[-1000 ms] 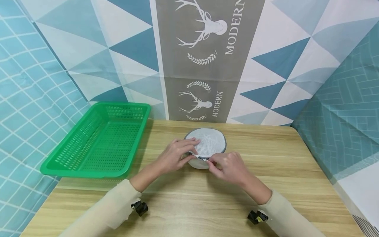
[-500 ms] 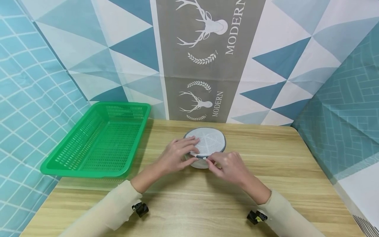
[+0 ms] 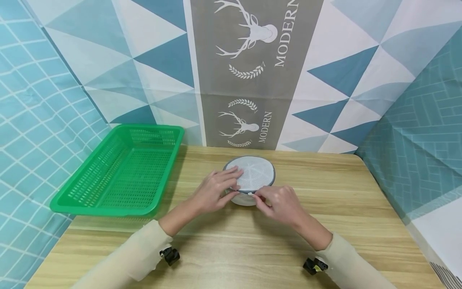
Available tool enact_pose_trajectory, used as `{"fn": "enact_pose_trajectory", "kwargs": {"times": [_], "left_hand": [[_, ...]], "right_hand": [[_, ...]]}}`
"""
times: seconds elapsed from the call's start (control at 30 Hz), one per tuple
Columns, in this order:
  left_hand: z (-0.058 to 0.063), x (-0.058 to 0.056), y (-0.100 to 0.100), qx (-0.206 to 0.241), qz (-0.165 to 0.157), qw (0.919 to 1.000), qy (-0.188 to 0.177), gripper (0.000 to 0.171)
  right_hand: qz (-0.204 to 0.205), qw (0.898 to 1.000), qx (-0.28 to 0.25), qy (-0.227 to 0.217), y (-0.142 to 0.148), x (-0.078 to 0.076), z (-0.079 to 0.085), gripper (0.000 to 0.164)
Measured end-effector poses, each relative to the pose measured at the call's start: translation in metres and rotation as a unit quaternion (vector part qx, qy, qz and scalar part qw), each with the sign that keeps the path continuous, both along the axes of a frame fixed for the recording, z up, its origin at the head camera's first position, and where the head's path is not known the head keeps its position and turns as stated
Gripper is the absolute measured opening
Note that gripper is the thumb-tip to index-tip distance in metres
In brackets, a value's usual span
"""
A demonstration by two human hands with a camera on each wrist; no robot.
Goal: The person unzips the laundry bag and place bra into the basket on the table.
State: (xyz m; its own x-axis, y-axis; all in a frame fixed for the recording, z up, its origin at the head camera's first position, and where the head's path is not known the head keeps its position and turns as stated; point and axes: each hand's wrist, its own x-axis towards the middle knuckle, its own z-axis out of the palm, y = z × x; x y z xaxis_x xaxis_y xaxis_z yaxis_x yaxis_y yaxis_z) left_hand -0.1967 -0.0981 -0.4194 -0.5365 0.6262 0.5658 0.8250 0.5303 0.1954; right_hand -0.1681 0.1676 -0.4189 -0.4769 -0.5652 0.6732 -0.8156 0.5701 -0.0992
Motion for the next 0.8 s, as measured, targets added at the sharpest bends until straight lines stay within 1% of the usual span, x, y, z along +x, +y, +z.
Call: {"fn": "enact_pose_trajectory", "kwargs": {"times": [0.17, 0.4, 0.53, 0.8], "left_hand": [[0.0003, -0.0002, 0.0009, 0.007, -0.001, 0.9999, -0.009, 0.010], [0.0002, 0.0003, 0.0055, 0.021, 0.004, 0.9997, -0.015, 0.013], [-0.0002, 0.0004, 0.0077, 0.020, 0.005, 0.9997, -0.015, 0.013], [0.0022, 0.0016, 0.0074, 0.016, -0.001, 0.9995, -0.028, 0.011]], "right_hand": [[-0.002, 1.000, 0.002, -0.003, 0.0016, 0.0009, -0.0006, 0.007], [-0.003, 1.000, -0.002, 0.003, -0.0016, 0.0016, 0.0008, 0.005], [-0.003, 1.000, -0.004, 0.007, -0.0037, 0.0015, 0.0022, 0.005], [-0.006, 1.000, -0.005, 0.001, -0.0031, 0.0014, 0.0016, 0.004]]}}
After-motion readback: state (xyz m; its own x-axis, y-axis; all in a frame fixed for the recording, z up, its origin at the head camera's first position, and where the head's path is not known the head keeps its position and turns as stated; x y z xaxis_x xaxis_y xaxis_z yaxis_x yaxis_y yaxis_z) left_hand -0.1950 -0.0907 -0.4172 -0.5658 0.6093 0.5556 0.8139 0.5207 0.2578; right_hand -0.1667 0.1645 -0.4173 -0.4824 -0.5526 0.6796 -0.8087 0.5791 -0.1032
